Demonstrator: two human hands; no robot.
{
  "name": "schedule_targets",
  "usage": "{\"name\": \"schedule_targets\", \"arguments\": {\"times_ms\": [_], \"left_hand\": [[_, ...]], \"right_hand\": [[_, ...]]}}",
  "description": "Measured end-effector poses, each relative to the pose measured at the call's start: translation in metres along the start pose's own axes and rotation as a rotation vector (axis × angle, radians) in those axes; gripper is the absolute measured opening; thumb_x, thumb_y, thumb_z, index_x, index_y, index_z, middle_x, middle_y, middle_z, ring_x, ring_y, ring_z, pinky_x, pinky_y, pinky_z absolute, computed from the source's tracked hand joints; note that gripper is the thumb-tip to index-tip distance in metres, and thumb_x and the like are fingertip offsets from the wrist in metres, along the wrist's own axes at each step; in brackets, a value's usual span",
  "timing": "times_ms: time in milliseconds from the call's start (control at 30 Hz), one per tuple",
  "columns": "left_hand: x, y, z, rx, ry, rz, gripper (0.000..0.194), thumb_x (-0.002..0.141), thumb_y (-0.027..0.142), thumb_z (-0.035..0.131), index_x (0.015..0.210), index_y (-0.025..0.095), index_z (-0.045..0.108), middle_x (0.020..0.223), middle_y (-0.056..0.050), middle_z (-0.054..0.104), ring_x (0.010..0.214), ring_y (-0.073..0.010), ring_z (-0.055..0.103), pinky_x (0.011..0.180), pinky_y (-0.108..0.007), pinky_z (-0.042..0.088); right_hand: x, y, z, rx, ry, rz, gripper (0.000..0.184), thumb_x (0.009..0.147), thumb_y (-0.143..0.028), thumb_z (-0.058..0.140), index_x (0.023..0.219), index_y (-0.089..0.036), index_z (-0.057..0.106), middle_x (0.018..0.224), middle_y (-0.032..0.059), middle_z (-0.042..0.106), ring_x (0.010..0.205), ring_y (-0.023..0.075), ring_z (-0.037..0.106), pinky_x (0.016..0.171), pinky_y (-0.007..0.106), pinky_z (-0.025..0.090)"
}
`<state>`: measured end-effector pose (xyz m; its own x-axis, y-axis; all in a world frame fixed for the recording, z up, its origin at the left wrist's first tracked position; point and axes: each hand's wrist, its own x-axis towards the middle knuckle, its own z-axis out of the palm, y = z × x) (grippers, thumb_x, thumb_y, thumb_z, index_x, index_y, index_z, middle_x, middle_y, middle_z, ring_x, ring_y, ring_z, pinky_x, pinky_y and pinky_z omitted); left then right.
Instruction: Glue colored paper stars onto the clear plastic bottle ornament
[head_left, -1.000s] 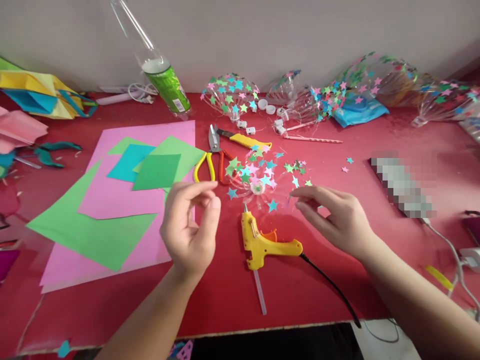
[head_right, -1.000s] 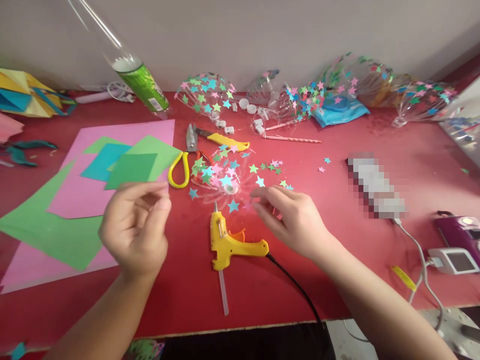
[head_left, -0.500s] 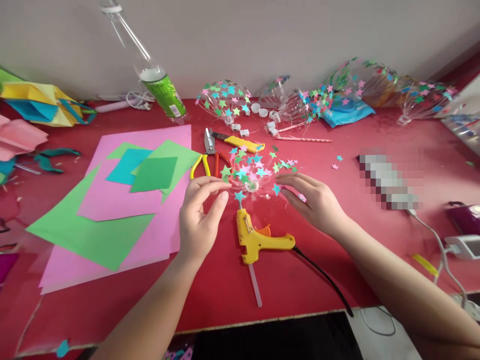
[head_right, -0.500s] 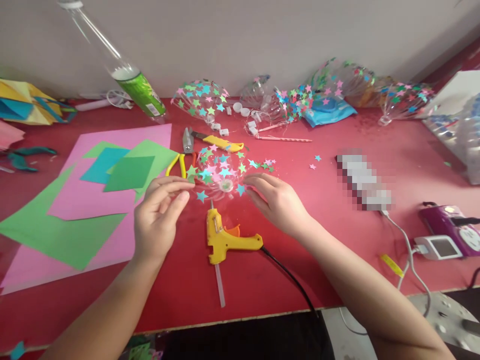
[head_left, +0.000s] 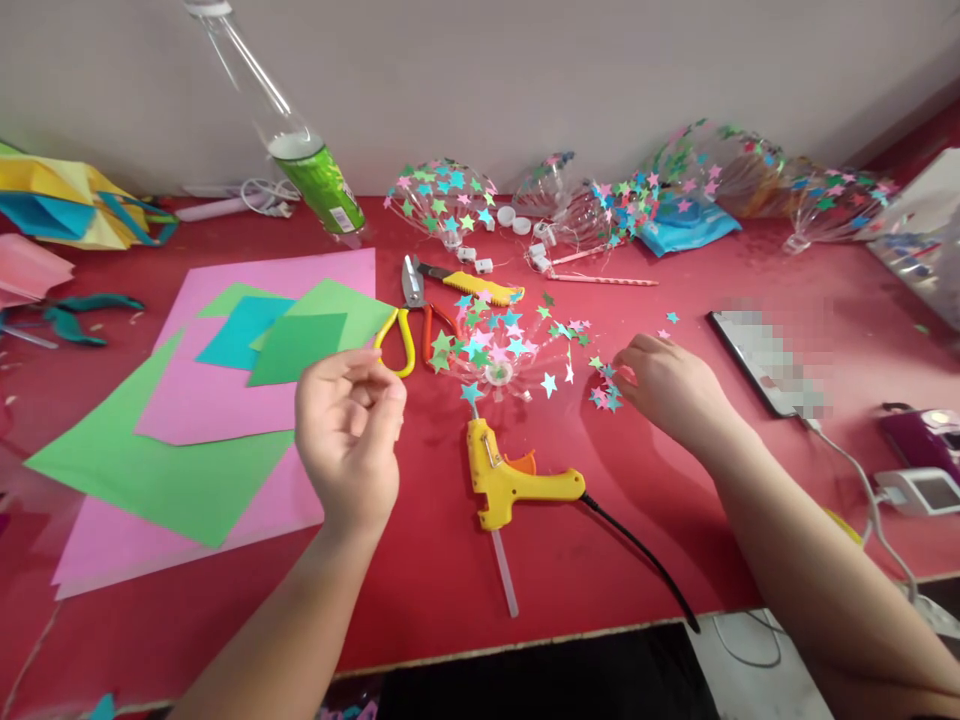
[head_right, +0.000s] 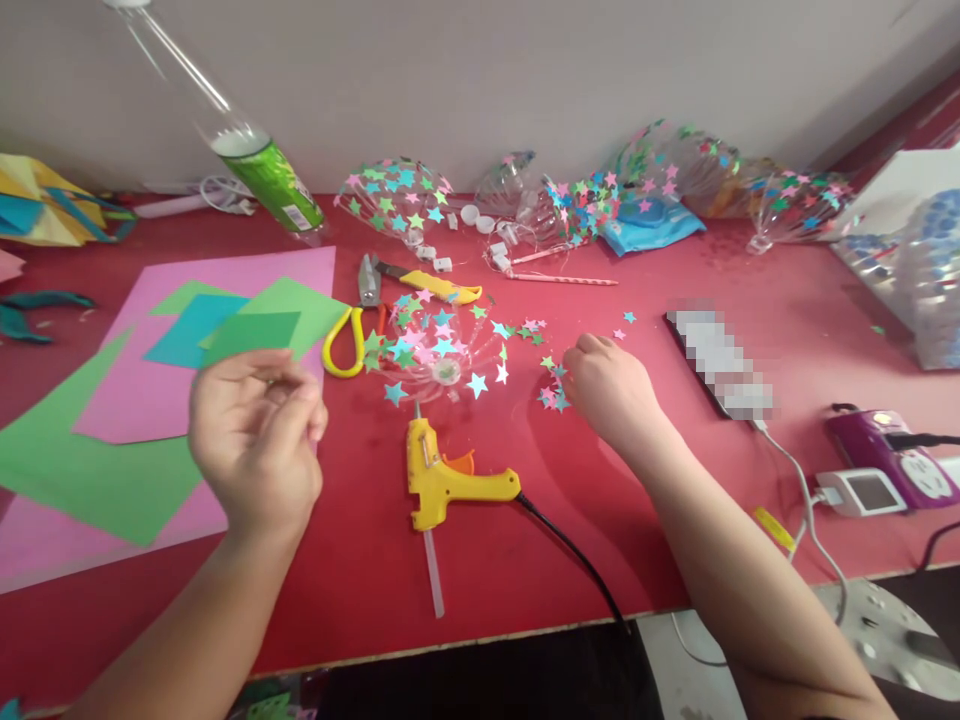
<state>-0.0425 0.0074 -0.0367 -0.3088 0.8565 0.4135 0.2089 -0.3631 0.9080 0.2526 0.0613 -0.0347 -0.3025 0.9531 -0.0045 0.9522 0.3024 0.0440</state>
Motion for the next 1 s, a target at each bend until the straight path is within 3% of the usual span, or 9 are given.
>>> {"name": "schedule_targets", "arguments": {"times_ms": [133, 367, 467, 533, 600, 667, 800, 900, 1000], "left_hand": [[-0.003, 0.002, 0.002, -0.094, 0.002, -0.024, 0.021, 0.082, 0.011, 0.061, 0.101, 0.021, 0.059, 0.075, 0.0, 0.054, 0.051, -0.0088, 0.044, 0.04, -0.025, 0.029], [-0.005, 0.003, 0.004, -0.063, -0.045, -0.015, 0.021, 0.081, 0.013, 0.063, 0.101, 0.02, 0.059, 0.075, 0.0, 0.056, 0.056, -0.01, 0.052, 0.043, -0.023, 0.036], [-0.007, 0.006, 0.003, -0.08, -0.042, -0.005, 0.022, 0.082, 0.011, 0.062, 0.101, 0.019, 0.059, 0.074, 0.0, 0.057, 0.058, -0.0104, 0.054, 0.044, -0.022, 0.039], [-0.01, 0.012, 0.001, -0.1, -0.071, 0.002, 0.024, 0.082, 0.01, 0.06, 0.104, 0.019, 0.059, 0.073, 0.0, 0.059, 0.059, -0.0108, 0.055, 0.046, -0.022, 0.041], [-0.014, 0.019, 0.0, -0.103, -0.133, 0.005, 0.022, 0.084, 0.01, 0.058, 0.103, 0.019, 0.061, 0.071, 0.0, 0.06, 0.058, -0.0105, 0.055, 0.046, -0.022, 0.042], [-0.019, 0.026, -0.001, -0.073, -0.263, 0.001, 0.015, 0.087, 0.012, 0.055, 0.096, 0.018, 0.065, 0.068, 0.0, 0.06, 0.054, -0.0092, 0.054, 0.045, -0.021, 0.042], [-0.027, 0.036, 0.004, -0.073, -0.663, -0.132, 0.013, 0.089, 0.024, 0.056, 0.086, 0.017, 0.067, 0.062, -0.002, 0.062, 0.051, -0.0111, 0.055, 0.044, -0.022, 0.043], [-0.031, 0.039, 0.012, -0.187, -0.722, -0.277, 0.018, 0.09, 0.031, 0.054, 0.084, 0.018, 0.064, 0.061, -0.002, 0.062, 0.048, -0.0106, 0.053, 0.043, -0.022, 0.043], [-0.033, 0.039, 0.016, -0.23, -0.714, -0.367, 0.019, 0.091, 0.028, 0.051, 0.077, 0.019, 0.06, 0.059, 0.0, 0.059, 0.045, -0.0084, 0.047, 0.04, -0.021, 0.039]], "right_hand": [[0.001, -0.008, 0.004, -0.051, 0.015, -0.011, 0.02, 0.087, -0.024, 0.052, 0.084, -0.012, 0.069, 0.09, 0.0118, 0.065, 0.081, 0.0213, 0.057, 0.062, 0.03, 0.035], [0.003, -0.013, 0.007, -0.099, 0.084, -0.025, 0.025, 0.083, -0.012, 0.049, 0.064, -0.013, 0.065, 0.07, 0.009, 0.061, 0.065, 0.0168, 0.051, 0.054, 0.03, 0.028], [0.003, -0.011, 0.001, -0.101, 0.167, 0.019, 0.025, 0.085, -0.013, 0.047, 0.069, -0.014, 0.065, 0.073, 0.0085, 0.063, 0.068, 0.0174, 0.055, 0.056, 0.029, 0.033], [-0.001, -0.013, -0.007, -0.021, 0.334, 0.018, 0.022, 0.088, -0.016, 0.046, 0.078, -0.014, 0.066, 0.081, 0.0083, 0.066, 0.071, 0.0168, 0.059, 0.059, 0.029, 0.04], [-0.009, -0.021, -0.018, 0.186, 0.623, -0.096, 0.014, 0.087, -0.016, 0.051, 0.086, -0.016, 0.065, 0.085, 0.006, 0.066, 0.073, 0.014, 0.061, 0.065, 0.027, 0.047], [-0.021, -0.035, -0.028, 0.33, 0.804, -0.274, 0.013, 0.082, -0.01, 0.057, 0.09, -0.019, 0.063, 0.084, 0.0041, 0.067, 0.076, 0.0138, 0.062, 0.068, 0.027, 0.05], [-0.04, -0.064, -0.032, 0.33, 0.811, -0.596, 0.017, 0.078, -0.009, 0.065, 0.092, -0.017, 0.062, 0.083, 0.0032, 0.067, 0.067, 0.012, 0.059, 0.06, 0.027, 0.05], [-0.045, -0.077, -0.023, 0.256, 0.79, -0.748, 0.009, 0.08, -0.016, 0.066, 0.088, -0.02, 0.064, 0.084, 0.0022, 0.068, 0.066, 0.0122, 0.057, 0.057, 0.028, 0.048], [-0.044, -0.08, -0.017, 0.24, 0.762, -0.809, 0.007, 0.082, -0.017, 0.064, 0.087, -0.022, 0.065, 0.088, 0.002, 0.069, 0.069, 0.0127, 0.057, 0.06, 0.028, 0.05]]}}
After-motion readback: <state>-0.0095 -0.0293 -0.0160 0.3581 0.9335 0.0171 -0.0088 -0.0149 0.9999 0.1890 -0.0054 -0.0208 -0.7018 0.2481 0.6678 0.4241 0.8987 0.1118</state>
